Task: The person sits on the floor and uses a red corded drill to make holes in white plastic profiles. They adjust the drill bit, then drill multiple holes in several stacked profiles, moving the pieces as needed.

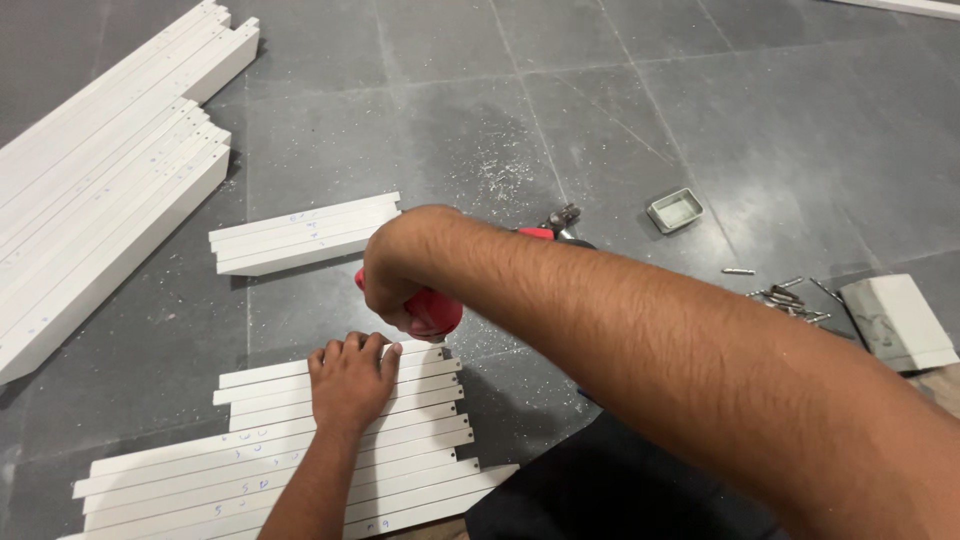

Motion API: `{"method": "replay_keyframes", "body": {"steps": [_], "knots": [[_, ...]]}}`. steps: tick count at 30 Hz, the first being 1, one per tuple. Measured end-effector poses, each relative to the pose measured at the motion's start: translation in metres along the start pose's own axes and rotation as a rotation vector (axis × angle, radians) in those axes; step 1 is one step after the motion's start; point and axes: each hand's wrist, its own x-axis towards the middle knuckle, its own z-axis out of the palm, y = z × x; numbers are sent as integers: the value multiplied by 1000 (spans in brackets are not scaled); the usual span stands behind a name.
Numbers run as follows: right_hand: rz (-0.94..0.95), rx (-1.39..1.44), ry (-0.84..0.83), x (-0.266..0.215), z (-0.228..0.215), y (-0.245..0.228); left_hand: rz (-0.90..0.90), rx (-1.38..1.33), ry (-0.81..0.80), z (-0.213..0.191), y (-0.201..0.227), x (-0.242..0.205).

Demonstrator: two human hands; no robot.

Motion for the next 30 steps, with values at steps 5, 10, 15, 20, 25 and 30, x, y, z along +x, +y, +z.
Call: {"method": "replay_keyframes", "body": {"steps": [5,10,15,20,25,30], "knots": [[-33,-166,10,0,3,-23,14,46,3,2,-1,-1],[-69,-317,9,-2,8,-40,2,-76,9,0,-3,0],[-54,-304,4,0,6,-44,9,-43,9,-1,-2,0],[-32,-353,-35,5,3,-50,-19,-104,-29,-3,-2,-1],[-41,-318,-11,2,4,-44,-18,-48,-88,-8,0,0],[-38,-367,-38,3,3,-49,-24,-66,-119,-14,1,-1]]}}
